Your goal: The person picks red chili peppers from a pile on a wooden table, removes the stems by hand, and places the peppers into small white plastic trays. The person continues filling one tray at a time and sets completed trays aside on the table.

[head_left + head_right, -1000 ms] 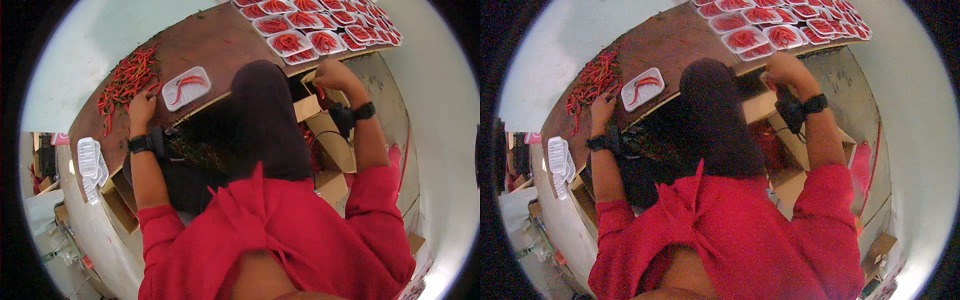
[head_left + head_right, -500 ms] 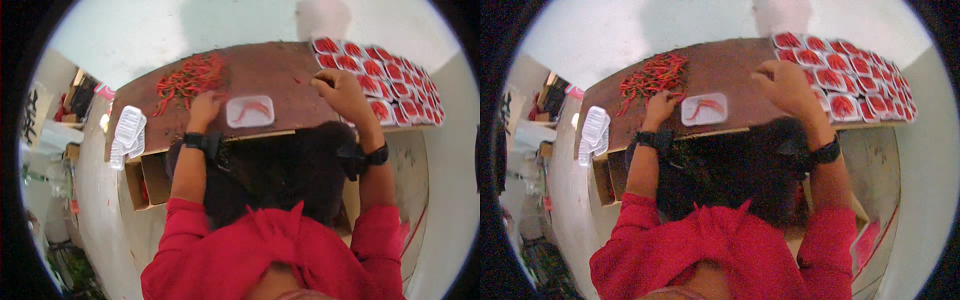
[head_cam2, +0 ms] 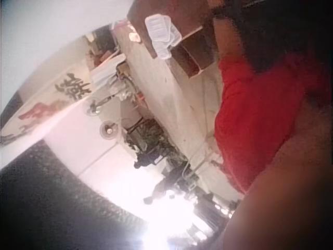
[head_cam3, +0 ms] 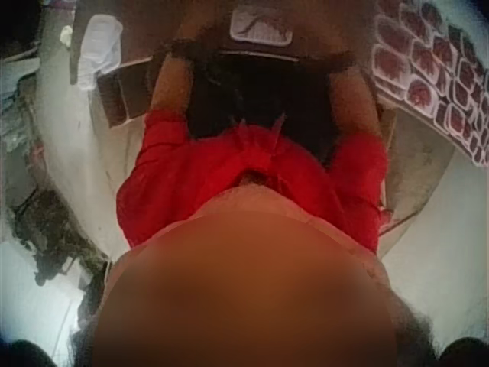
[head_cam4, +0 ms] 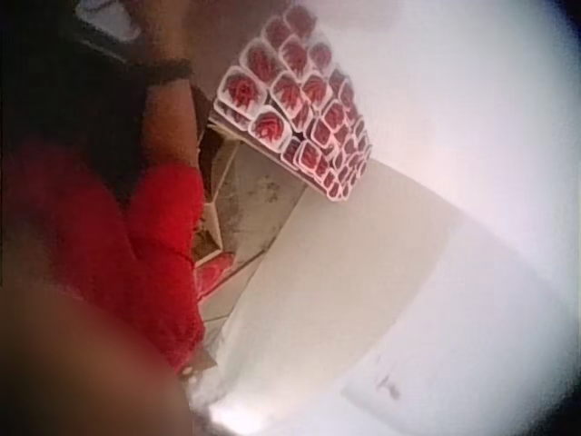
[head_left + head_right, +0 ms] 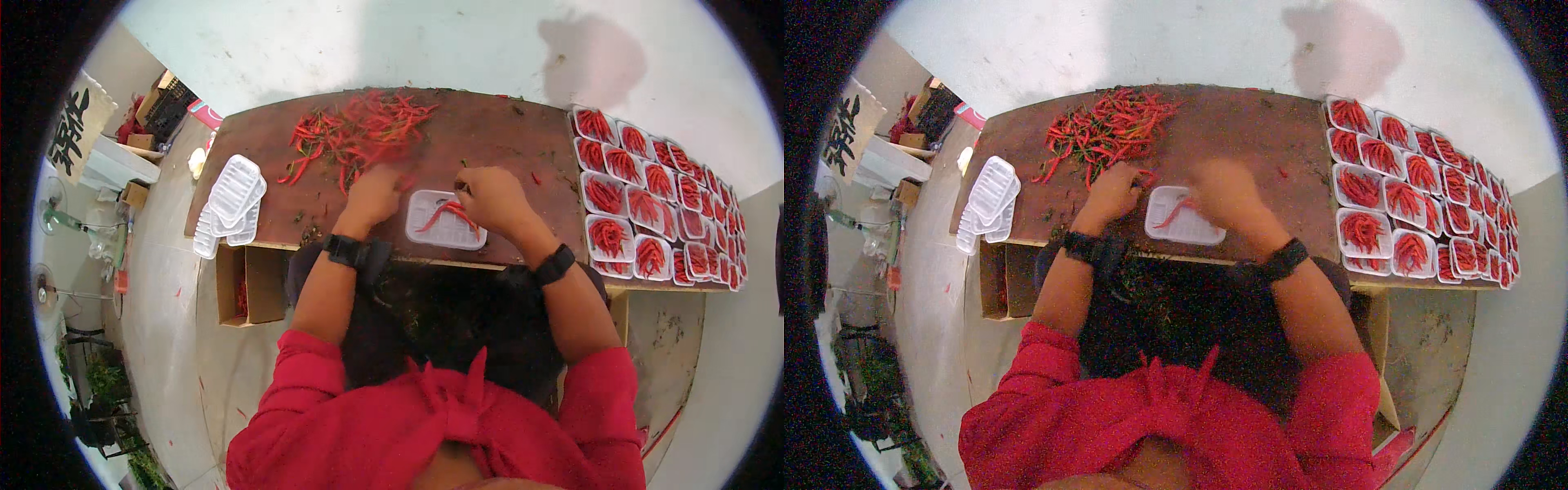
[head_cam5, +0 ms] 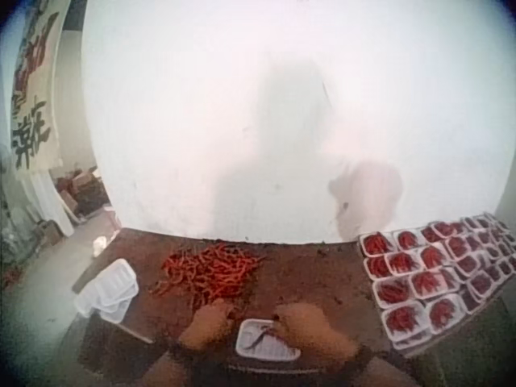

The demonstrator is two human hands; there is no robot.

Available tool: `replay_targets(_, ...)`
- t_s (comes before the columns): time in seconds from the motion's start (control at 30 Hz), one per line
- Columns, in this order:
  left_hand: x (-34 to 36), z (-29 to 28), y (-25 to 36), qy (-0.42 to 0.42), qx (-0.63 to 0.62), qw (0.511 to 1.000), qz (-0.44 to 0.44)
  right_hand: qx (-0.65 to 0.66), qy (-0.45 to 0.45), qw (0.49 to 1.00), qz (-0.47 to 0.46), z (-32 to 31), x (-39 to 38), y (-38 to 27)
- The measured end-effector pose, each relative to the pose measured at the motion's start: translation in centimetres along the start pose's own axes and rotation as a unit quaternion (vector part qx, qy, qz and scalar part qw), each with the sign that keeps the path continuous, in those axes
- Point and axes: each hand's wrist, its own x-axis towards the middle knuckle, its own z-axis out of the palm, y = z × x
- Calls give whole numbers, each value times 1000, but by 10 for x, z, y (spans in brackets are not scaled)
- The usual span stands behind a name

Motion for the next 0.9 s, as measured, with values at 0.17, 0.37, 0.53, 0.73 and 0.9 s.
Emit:
replay_targets(0.17,-1,-13,4,15,-129,991,27,44,79,995,-46,7,3,-13)
replay_targets(0.37,-6,-21,21,-76,-336,938,48,38,95,993,-56,10,3,-14)
replay_targets(0.53,-9,-20,31,-74,-399,913,51,29,90,994,-48,3,-2,-13)
replay_targets(0.73,-11,-17,31,5,-288,951,110,45,93,994,-28,-1,-7,-13)
replay_targets(0.9,-13,-17,34,27,-239,966,98,48,36,997,38,6,-3,-15)
